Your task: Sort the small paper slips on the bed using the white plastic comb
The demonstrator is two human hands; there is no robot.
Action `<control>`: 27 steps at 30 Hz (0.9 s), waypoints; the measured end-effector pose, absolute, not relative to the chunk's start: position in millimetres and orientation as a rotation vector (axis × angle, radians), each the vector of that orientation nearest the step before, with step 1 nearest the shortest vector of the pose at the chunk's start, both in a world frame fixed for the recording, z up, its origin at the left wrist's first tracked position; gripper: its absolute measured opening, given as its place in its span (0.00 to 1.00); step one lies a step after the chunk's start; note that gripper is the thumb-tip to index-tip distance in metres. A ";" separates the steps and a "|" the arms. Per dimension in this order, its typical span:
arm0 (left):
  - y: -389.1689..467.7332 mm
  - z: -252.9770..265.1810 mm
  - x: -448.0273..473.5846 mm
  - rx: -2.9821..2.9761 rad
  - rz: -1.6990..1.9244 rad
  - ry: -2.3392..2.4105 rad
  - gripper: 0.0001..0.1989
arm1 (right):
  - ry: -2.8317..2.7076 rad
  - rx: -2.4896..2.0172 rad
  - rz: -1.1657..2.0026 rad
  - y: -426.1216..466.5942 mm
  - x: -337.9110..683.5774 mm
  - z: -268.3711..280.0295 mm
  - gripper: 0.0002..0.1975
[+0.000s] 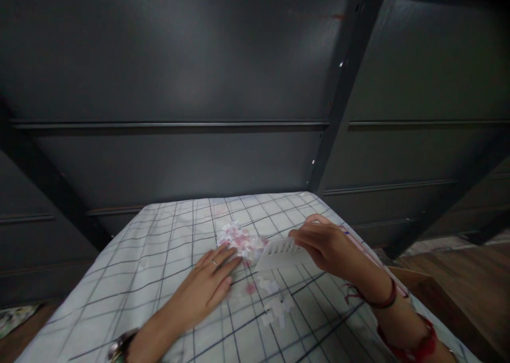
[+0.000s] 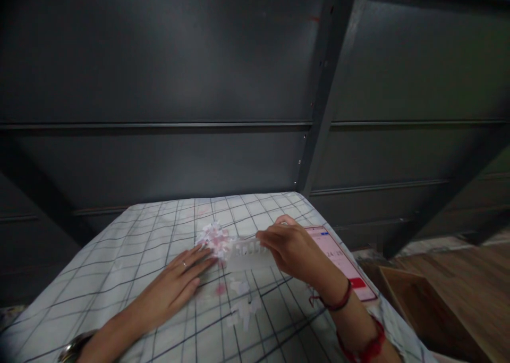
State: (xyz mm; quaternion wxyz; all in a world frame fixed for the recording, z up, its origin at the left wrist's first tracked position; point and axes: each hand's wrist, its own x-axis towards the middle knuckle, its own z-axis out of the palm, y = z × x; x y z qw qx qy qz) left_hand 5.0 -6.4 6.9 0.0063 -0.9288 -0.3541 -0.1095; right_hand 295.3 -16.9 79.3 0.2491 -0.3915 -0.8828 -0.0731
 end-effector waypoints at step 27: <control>10.5 -31.1 -20.4 -2.515 -0.332 -1.611 0.24 | -2.399 -0.974 -0.224 -16.4 300.1 70.3 0.11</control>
